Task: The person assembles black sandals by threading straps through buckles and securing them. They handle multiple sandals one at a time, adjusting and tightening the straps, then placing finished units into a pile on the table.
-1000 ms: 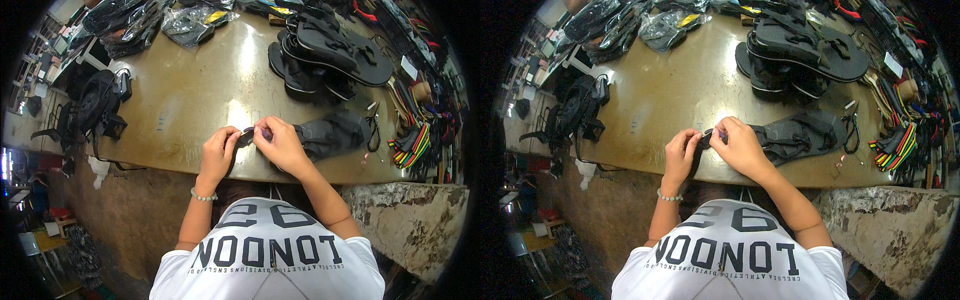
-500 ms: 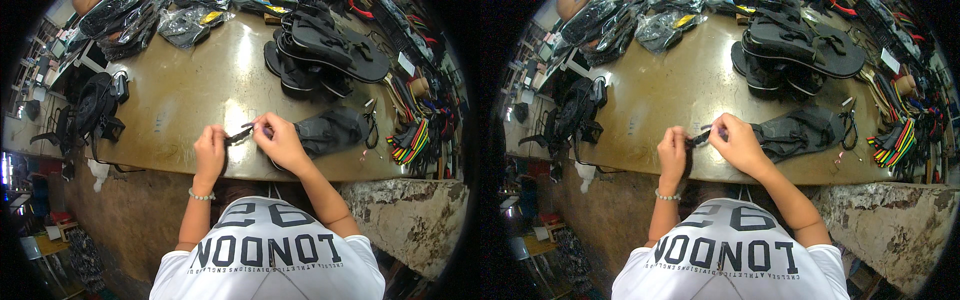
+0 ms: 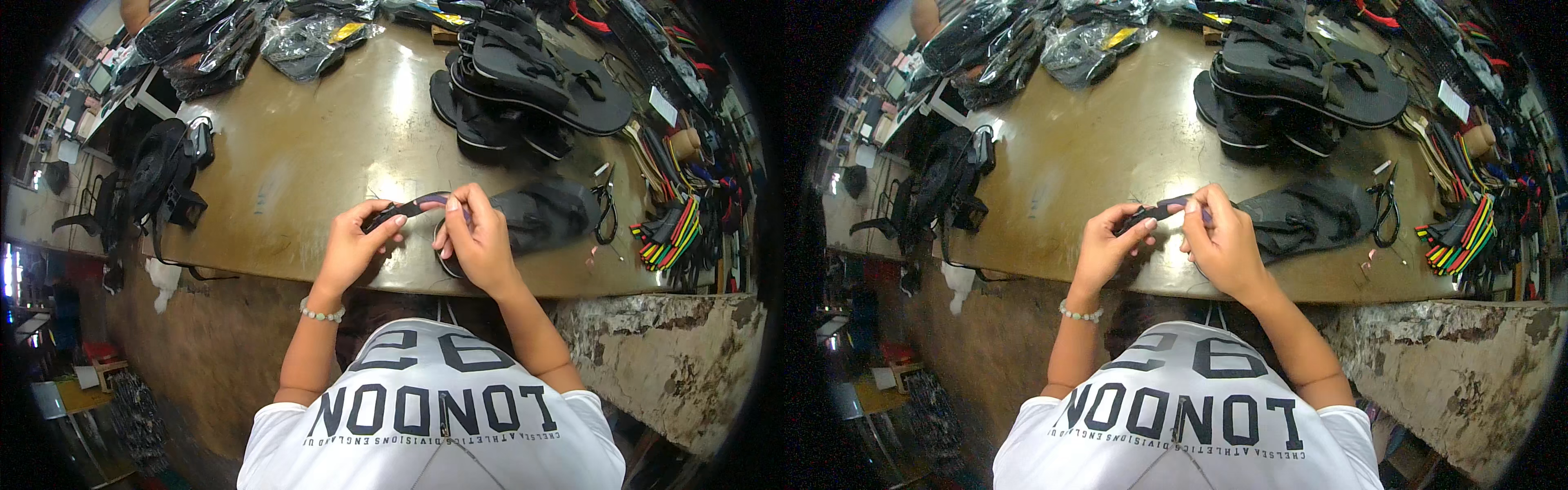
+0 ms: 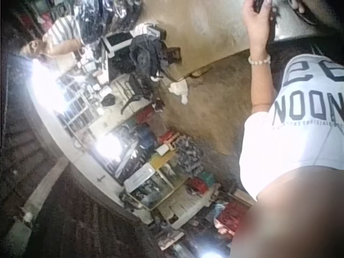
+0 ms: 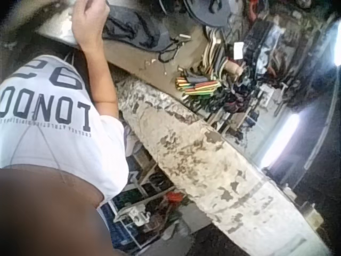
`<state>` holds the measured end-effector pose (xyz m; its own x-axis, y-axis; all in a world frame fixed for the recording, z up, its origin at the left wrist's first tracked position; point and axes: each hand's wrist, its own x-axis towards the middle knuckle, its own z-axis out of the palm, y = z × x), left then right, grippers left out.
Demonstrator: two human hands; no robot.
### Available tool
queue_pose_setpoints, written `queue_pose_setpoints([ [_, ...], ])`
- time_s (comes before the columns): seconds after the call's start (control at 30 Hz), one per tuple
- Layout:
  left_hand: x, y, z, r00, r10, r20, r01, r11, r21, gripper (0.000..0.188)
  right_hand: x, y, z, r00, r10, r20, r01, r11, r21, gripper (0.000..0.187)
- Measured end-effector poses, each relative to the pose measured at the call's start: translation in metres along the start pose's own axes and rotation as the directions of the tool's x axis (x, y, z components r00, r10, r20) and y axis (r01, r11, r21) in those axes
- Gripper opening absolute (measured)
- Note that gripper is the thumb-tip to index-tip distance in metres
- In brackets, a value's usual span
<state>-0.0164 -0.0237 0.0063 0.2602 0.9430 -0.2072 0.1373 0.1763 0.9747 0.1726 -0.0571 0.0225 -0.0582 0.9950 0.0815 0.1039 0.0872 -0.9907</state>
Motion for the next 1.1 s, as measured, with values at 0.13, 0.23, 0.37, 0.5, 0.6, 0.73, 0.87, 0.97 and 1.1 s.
queue_pose_setpoints([
  [0.13,-0.007,0.000,0.006,0.984,0.170,-0.054,-0.167,0.985,0.045,0.020,0.015,-0.002,0.009,1.000,0.028,-0.001,-0.028,0.999,-0.017,0.017],
  [0.23,-0.003,-0.008,0.005,0.942,0.321,-0.095,-0.289,0.923,0.254,0.017,0.020,0.003,0.017,0.996,0.074,-0.058,-0.073,0.997,0.021,0.016],
  [0.37,0.002,-0.022,0.008,0.896,0.438,-0.076,-0.379,0.842,0.385,0.014,0.018,0.012,0.017,0.993,0.092,-0.072,-0.094,0.995,-0.031,0.015],
  [0.5,0.004,-0.034,0.012,0.911,0.391,-0.127,-0.305,0.850,0.430,0.012,0.021,0.021,0.014,0.994,0.041,-0.097,-0.050,0.994,-0.098,0.018],
  [0.6,0.006,-0.040,0.012,0.928,0.357,-0.108,-0.288,0.869,0.402,0.013,0.023,0.024,0.013,0.992,0.079,-0.102,-0.098,0.975,-0.200,0.019],
  [0.73,0.007,-0.044,0.011,0.903,0.420,-0.092,-0.362,0.858,0.365,0.014,0.022,0.019,0.010,0.999,0.029,-0.031,-0.035,0.976,-0.213,0.018],
  [0.87,0.008,-0.045,0.009,0.896,0.439,-0.065,-0.393,0.853,0.345,0.014,0.020,0.010,0.006,0.993,0.115,0.014,-0.108,0.958,-0.266,0.015],
  [0.97,0.009,-0.046,0.008,0.897,0.441,-0.039,-0.401,0.846,0.351,0.013,0.021,0.009,0.007,0.994,0.106,0.012,-0.098,0.947,-0.307,0.014],
  [1.1,0.009,-0.048,0.007,0.906,0.422,-0.033,-0.386,0.856,0.344,0.012,0.022,0.013,0.007,0.990,0.143,-0.017,-0.143,0.969,-0.201,0.014],
])
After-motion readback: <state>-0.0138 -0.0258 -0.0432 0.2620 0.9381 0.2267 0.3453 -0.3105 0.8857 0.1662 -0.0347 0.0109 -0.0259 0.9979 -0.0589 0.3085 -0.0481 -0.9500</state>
